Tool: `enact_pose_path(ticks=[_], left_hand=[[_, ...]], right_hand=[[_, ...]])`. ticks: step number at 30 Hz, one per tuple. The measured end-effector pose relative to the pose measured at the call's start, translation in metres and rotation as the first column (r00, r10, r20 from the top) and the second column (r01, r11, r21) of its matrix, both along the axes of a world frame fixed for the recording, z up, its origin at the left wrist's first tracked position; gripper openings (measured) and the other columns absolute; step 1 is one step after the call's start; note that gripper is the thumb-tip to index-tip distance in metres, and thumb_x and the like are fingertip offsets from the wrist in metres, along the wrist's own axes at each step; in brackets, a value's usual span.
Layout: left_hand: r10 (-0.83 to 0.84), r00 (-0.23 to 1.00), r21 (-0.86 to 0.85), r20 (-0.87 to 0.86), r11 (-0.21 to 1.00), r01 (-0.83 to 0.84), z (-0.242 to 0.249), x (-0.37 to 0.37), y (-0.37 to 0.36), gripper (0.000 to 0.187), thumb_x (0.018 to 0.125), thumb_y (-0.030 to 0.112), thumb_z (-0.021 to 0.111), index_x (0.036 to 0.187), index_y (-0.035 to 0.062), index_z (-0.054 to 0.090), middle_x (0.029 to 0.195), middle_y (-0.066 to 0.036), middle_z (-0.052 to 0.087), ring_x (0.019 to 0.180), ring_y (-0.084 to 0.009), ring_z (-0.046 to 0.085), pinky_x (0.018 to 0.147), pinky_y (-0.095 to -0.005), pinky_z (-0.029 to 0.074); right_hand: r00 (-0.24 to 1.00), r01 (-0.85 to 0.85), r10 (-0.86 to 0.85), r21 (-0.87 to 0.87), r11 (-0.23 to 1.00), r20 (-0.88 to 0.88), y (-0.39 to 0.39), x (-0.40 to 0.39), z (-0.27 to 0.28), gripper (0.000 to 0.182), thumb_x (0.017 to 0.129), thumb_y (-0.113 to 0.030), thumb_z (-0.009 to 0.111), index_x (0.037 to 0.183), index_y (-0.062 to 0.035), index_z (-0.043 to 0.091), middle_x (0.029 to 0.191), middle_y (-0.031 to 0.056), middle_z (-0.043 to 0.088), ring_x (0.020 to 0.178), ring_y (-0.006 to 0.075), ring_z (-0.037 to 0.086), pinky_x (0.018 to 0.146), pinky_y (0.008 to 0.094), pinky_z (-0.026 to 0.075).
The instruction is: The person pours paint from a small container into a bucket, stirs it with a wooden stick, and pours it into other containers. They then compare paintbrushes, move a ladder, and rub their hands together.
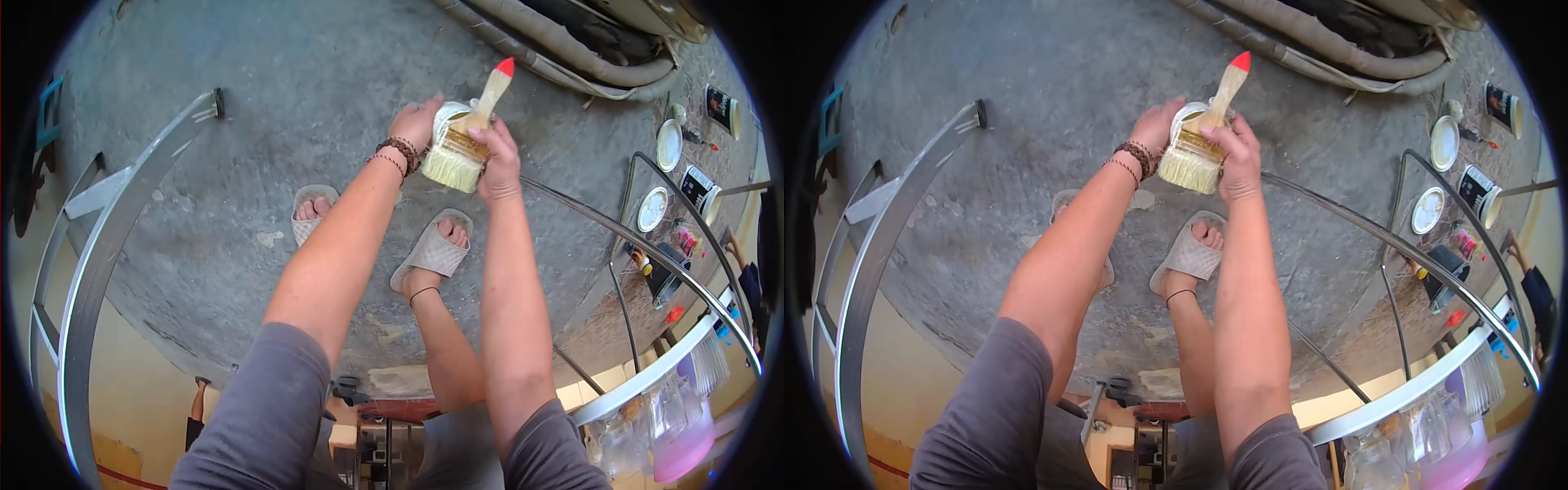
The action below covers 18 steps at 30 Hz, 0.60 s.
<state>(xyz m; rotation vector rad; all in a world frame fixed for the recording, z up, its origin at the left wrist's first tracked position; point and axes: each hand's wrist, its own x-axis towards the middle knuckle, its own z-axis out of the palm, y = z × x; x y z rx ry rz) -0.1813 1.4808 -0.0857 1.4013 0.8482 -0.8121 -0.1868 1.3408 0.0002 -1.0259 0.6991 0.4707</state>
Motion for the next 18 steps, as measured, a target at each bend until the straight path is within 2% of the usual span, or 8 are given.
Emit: enact_pose_path(ticks=[3, 6, 7, 10, 11, 15, 17, 18], left_hand=[[0.098, 0.992, -0.123, -0.078, 0.987, -0.107, 0.023, 0.004, 0.002, 0.059, 0.089, 0.052, 0.054, 0.114, -0.0021, 0.057, 0.091, -0.014, 0.066, 0.075, -0.0196, 0.064, 0.064, -0.0329, 0.051], [0.074, 0.989, -0.215, -0.131, 0.971, -0.101, 0.038, 0.001, 0.012, 0.051, 0.091, 0.050, 0.054, 0.110, 0.0029, 0.056, 0.088, -0.008, 0.061, 0.076, -0.0180, 0.057, 0.066, -0.0333, 0.047], [0.066, 0.989, -0.238, -0.133, 0.966, -0.097, 0.048, -0.001, 0.017, 0.053, 0.091, 0.050, 0.055, 0.114, 0.0035, 0.054, 0.094, -0.010, 0.061, 0.081, -0.0197, 0.058, 0.068, -0.0377, 0.050], [0.136, 0.963, -0.155, -0.233, 0.972, -0.175, 0.076, -0.012, 0.028, 0.055, 0.091, 0.051, 0.054, 0.116, 0.0023, 0.054, 0.101, -0.011, 0.060, 0.085, -0.0217, 0.058, 0.075, -0.0430, 0.053], [0.109, 0.964, -0.074, -0.244, 0.989, -0.130, 0.070, -0.022, 0.034, 0.054, 0.090, 0.048, 0.056, 0.118, 0.0020, 0.052, 0.104, -0.012, 0.059, 0.082, -0.0220, 0.060, 0.074, -0.0432, 0.056], [0.209, 0.945, 0.012, -0.253, 0.977, -0.213, 0.091, -0.078, 0.073, 0.045, 0.090, 0.041, 0.059, 0.115, 0.0035, 0.054, 0.102, -0.010, 0.060, 0.079, -0.0194, 0.060, 0.065, -0.0379, 0.056], [0.361, 0.899, -0.107, -0.247, 0.912, -0.396, 0.105, -0.120, 0.096, 0.032, 0.090, 0.034, 0.061, 0.101, 0.0042, 0.059, 0.090, -0.006, 0.061, 0.073, -0.0154, 0.060, 0.057, -0.0323, 0.055], [0.370, 0.903, -0.046, -0.218, 0.920, -0.388, 0.129, -0.139, 0.105, 0.026, 0.089, 0.031, 0.063, 0.092, 0.0054, 0.060, 0.084, -0.004, 0.061, 0.069, -0.0135, 0.058, 0.055, -0.0308, 0.053]], right_hand=[[0.999, -0.048, 0.048, -0.016, 0.999, -0.006, -0.004, 0.000, 0.000, 0.046, 0.075, -0.009, 0.063, 0.119, 0.0011, 0.055, 0.106, 0.0083, 0.062, 0.096, 0.0190, 0.060, 0.087, 0.0295, 0.045], [0.996, -0.092, 0.092, -0.045, 0.995, 0.015, -0.003, 0.001, 0.011, 0.050, 0.076, -0.009, 0.064, 0.123, 0.0020, 0.053, 0.111, 0.0088, 0.061, 0.101, 0.0196, 0.058, 0.090, 0.0301, 0.044], [0.993, -0.117, 0.118, -0.075, 0.990, 0.014, -0.003, 0.002, 0.016, 0.051, 0.076, -0.009, 0.065, 0.124, 0.0019, 0.053, 0.113, 0.0083, 0.060, 0.102, 0.0197, 0.058, 0.091, 0.0304, 0.043], [0.987, -0.160, 0.161, -0.091, 0.983, -0.007, -0.007, 0.009, 0.027, 0.052, 0.077, -0.011, 0.068, 0.125, 0.0009, 0.053, 0.117, 0.0076, 0.058, 0.107, 0.0191, 0.055, 0.092, 0.0318, 0.043], [0.991, -0.132, 0.131, -0.154, 0.979, -0.021, -0.006, 0.009, 0.031, 0.053, 0.077, -0.012, 0.068, 0.126, 0.0005, 0.052, 0.119, 0.0078, 0.058, 0.109, 0.0188, 0.054, 0.093, 0.0326, 0.042], [0.995, 0.095, -0.104, -0.420, 0.902, 0.001, -0.001, -0.001, 0.055, 0.047, 0.086, -0.019, 0.066, 0.127, -0.0015, 0.052, 0.120, 0.0076, 0.057, 0.113, 0.0196, 0.052, 0.095, 0.0366, 0.040], [0.995, 0.099, -0.087, -0.530, 0.842, 0.049, 0.010, -0.011, 0.095, 0.050, 0.090, -0.031, 0.062, 0.131, -0.0039, 0.050, 0.129, 0.0109, 0.053, 0.126, 0.0251, 0.046, 0.103, 0.0444, 0.035], [0.998, 0.067, -0.057, -0.546, 0.835, 0.034, 0.019, -0.022, 0.118, 0.049, 0.090, -0.032, 0.062, 0.128, -0.0035, 0.051, 0.126, 0.0110, 0.055, 0.122, 0.0244, 0.049, 0.100, 0.0435, 0.038]])
